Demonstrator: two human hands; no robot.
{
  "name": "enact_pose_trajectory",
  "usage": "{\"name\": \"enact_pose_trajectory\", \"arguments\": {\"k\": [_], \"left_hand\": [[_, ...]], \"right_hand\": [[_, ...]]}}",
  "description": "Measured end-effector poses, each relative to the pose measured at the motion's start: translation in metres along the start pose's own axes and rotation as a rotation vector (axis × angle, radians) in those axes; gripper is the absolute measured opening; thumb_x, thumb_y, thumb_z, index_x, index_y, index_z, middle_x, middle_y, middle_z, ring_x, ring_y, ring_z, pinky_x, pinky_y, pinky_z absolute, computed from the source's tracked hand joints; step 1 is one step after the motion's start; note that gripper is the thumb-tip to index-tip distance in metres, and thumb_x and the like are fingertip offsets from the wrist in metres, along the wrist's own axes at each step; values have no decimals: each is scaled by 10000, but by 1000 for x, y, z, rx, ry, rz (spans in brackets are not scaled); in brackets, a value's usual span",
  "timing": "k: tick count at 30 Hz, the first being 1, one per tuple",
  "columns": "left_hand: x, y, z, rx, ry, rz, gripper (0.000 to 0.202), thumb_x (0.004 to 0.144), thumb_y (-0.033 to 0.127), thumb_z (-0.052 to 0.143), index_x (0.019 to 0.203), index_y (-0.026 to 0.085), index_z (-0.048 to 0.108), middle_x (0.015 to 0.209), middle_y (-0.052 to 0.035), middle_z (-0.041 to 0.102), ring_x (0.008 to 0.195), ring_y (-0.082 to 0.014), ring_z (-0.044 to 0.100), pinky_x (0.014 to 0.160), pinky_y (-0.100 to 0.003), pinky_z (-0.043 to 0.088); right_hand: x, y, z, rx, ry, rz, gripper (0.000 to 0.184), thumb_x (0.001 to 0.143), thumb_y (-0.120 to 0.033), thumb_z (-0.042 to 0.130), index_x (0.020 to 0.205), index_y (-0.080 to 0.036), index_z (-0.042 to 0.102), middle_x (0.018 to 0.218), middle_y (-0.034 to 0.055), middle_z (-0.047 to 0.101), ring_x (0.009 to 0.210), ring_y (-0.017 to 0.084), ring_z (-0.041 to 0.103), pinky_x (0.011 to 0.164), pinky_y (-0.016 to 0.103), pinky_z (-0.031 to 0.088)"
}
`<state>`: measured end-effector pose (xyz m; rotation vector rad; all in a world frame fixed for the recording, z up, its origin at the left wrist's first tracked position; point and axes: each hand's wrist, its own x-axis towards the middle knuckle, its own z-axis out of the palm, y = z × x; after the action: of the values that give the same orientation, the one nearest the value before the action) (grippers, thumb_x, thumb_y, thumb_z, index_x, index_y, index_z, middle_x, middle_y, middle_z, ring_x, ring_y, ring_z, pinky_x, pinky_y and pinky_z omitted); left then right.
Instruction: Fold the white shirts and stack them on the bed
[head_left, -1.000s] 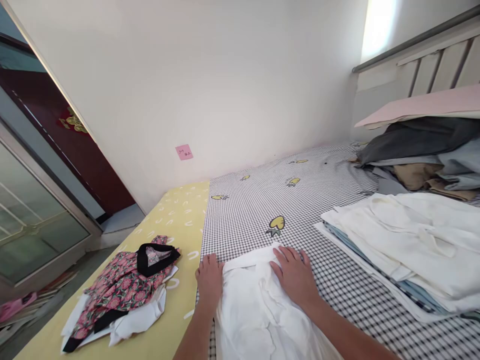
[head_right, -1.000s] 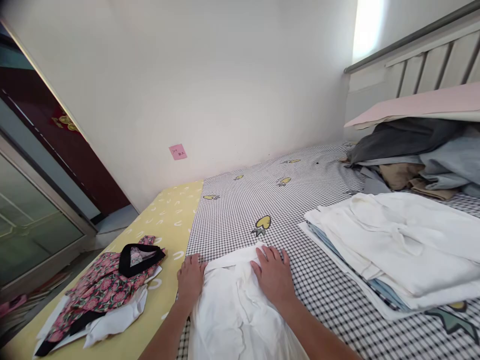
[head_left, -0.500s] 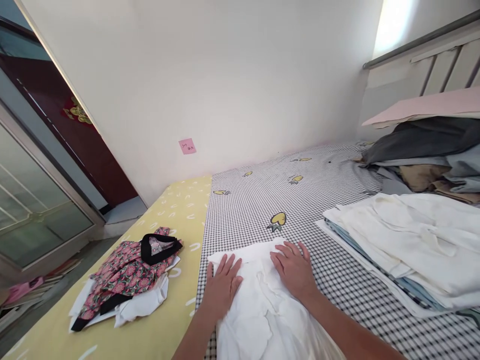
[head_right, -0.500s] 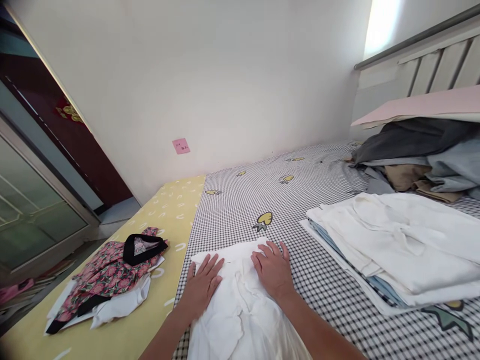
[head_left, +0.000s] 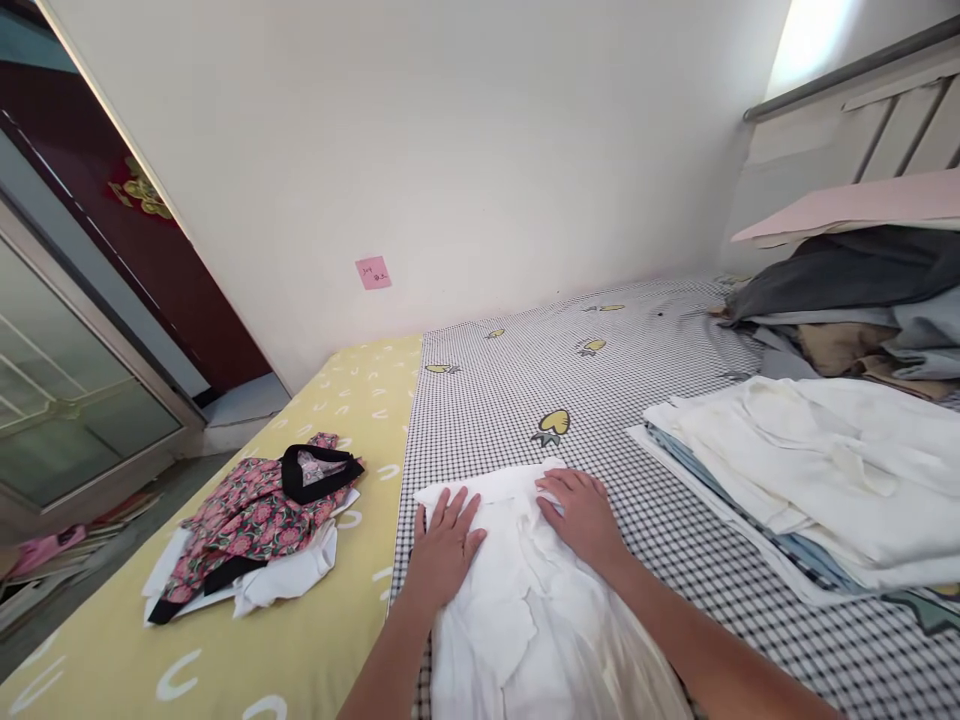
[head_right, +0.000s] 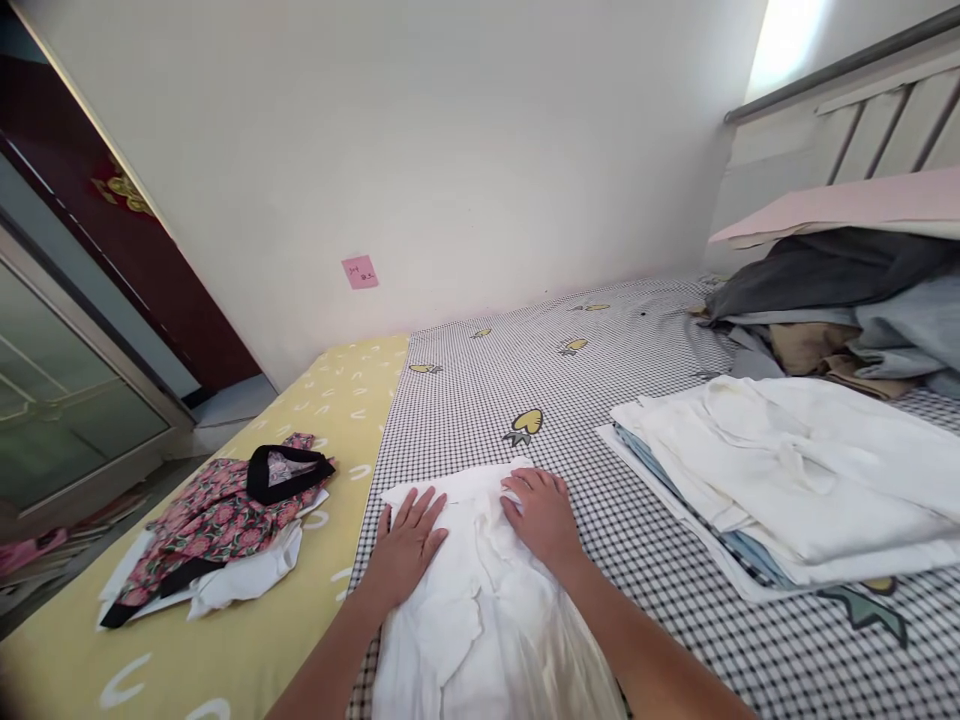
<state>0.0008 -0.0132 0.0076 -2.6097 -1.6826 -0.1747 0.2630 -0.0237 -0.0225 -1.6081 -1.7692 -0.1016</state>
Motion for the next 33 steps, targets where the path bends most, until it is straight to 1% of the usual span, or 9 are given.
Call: {"name": "enact_pose_trajectory", "arguments": {"k": [5,10,13,17,20,23,26,29,33], "left_hand": [[3,2,-27,-11,9,22,499,1017,348,428,1515,326,454,1663,-71,367,1516,-293,377,1202,-627,344],[-11,28,-46,58,386,165,488,1042,262,327,1506,327,465,1639,-61,425,1503,-208,397,1257,-511,275],[-24,44,-27,86,323,322,516,1041,344,382,1555,370,362,1620,-16,455,1508,-216,389,1266,-529,255],[-32,47,8,17,138,279,533,1050,409,343,1579,360,295,1620,-28,443,1484,-227,431,1218,-553,356],[-31,47,10,-46,73,233,532,1049,421,344,1576,367,301,1637,-47,413,1508,-250,395,1207,-600,363],[-46,50,-1,-147,128,193,485,1045,368,372,1522,322,439,1602,-84,476,1475,-251,447,1181,-561,419],[-98,47,0,-254,337,110,416,1037,276,388,1398,285,593,1508,-103,580,1391,-227,542,1132,-470,490],[-184,36,17,-220,491,73,392,1007,198,440,1325,294,650,1407,-104,642,1331,-242,589,1070,-449,539],[-304,32,45,-81,375,34,586,961,143,490,1491,395,481,1447,-98,608,1275,-262,626,1004,-449,581]], "right_hand": [[10,9,-18,209,129,87,346,915,-268,478,1132,-260,747,1251,83,718,1167,254,644,985,457,495],[-1,-9,-48,19,289,81,408,971,-259,417,1236,-283,726,1390,90,656,1271,289,593,1088,544,403],[-25,-23,-47,-103,107,-31,441,1008,-309,417,1392,-355,627,1520,47,570,1424,313,466,1167,613,283],[-49,-23,-28,-149,-187,-46,423,1010,-368,445,1393,-415,618,1493,12,602,1451,348,435,1156,694,255],[-48,-18,-28,-115,-252,-30,436,1015,-371,432,1418,-397,598,1525,21,569,1464,334,424,1155,683,284],[-54,-14,-49,-29,-216,-65,462,1028,-352,402,1463,-347,555,1534,56,558,1422,281,489,1134,584,391],[-92,-3,-80,-17,-89,-150,478,1040,-275,379,1502,-311,501,1546,78,539,1414,245,500,1146,511,412],[-161,13,-112,-88,-30,-279,559,1021,-157,424,1539,-367,428,1543,51,537,1442,237,469,1198,508,366],[-255,25,-146,-180,-38,-280,702,970,-64,489,1568,-411,364,1567,57,496,1453,273,460,1203,562,370]]}}
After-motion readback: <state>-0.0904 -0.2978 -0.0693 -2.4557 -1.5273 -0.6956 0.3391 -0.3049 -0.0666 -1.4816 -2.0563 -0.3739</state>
